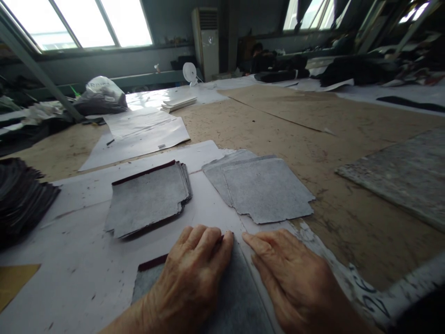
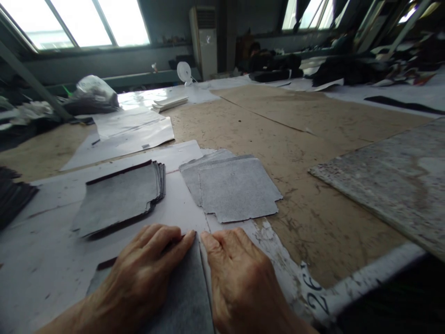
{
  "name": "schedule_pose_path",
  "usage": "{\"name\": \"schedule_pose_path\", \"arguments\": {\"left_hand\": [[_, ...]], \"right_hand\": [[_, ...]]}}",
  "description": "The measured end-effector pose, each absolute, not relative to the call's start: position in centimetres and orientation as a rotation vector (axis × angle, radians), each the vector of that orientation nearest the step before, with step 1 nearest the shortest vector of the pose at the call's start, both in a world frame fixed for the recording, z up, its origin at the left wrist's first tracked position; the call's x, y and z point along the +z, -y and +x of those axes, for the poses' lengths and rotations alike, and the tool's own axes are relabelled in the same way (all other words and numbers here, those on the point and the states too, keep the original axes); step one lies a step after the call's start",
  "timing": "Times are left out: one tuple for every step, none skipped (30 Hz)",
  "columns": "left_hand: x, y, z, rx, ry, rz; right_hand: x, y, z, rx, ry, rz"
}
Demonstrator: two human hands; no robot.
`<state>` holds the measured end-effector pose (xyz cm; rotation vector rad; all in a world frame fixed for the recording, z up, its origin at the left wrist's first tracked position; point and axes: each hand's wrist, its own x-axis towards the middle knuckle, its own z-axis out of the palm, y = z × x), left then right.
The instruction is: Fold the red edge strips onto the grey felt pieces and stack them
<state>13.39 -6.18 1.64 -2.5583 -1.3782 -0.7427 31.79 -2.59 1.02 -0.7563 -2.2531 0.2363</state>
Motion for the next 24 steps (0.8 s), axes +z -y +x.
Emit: {"name": "schedule_pose_path", "arguments": {"left_hand": [[1.6,6.1,13.4,-0.77,1.394,-2.553],[1.5,6.1,13.4,-0.799,1.413,-2.546],[1.5,6.0,13.4,-0.827,1.435,-2.54],[1.5,6.0,13.5,-0.851,1.453,-2.537],[1.5,5.9,13.5,-0.87,1.467,-2.539],[1.5,5.9,13.5,-0.886,1.478,-2.544],[1.5,5.8,13.5,-0.901,1.488,-2.554],[1.5,5.8,13.5,-0.913,1.498,-2.566],[1.5,5.8,13.4,-0.923,1.506,-2.577],[1.6,5.8,13.4,-0.93,1.512,-2.59],[1.6,5.9,13.4,-0.932,1.517,-2.6],[1.6,5.9,13.3,-0.928,1.522,-2.608],[1.6,5.9,13.3,-0.919,1.526,-2.612],[1.6,5.9,13.3,-0.907,1.533,-2.612],[1.6,5.9,13.3,-0.898,1.536,-2.607],[1.6,5.9,13.3,-0.893,1.535,-2.601],[1.6,5.8,13.4,-0.896,1.533,-2.597],[1.6,5.8,13.4,-0.904,1.533,-2.597],[1.7,5.7,13.3,-0.918,1.533,-2.599],[1.7,5.8,13.2,-0.938,1.536,-2.598],[1.8,5.8,13.1,-0.958,1.541,-2.595],[1.9,5.9,12.9,-0.977,1.547,-2.588],[1.9,6.1,12.6,-0.995,1.546,-2.579],[2.0,6.3,12.3,-1.009,1.541,-2.569]], "right_hand": [[1.1,2.6,31.7,0.249,2.249,-0.773],[1.1,2.6,31.6,0.255,2.242,-0.788],[1.2,2.6,31.4,0.257,2.238,-0.792],[1.3,2.6,31.3,0.254,2.24,-0.79],[1.4,2.6,31.2,0.24,2.245,-0.778],[1.5,2.6,31.2,0.221,2.258,-0.766],[1.5,2.5,31.1,0.202,2.277,-0.759],[1.6,2.5,31.1,0.191,2.3,-0.761],[1.6,2.4,31.1,0.19,2.324,-0.773],[1.6,2.3,31.1,0.199,2.345,-0.791],[1.6,2.2,31.1,0.214,2.36,-0.806],[1.6,2.1,31.0,0.234,2.371,-0.818],[1.7,2.0,31.0,0.247,2.379,-0.819],[1.7,1.9,31.0,0.252,2.386,-0.813],[1.8,1.9,31.0,0.245,2.396,-0.799],[1.9,1.8,30.9,0.224,2.41,-0.781],[2.0,1.8,30.9,0.194,2.431,-0.762],[2.0,1.9,30.9,0.159,2.455,-0.743],[2.0,1.9,30.9,0.12,2.48,-0.728],[2.0,2.0,30.9,0.084,2.505,-0.716],[2.0,2.0,31.0,0.05,2.528,-0.709],[2.0,2.1,31.0,0.02,2.55,-0.711],[1.9,2.2,31.1,-0.003,2.571,-0.717],[1.8,2.3,31.1,-0.021,2.587,-0.728]]}}
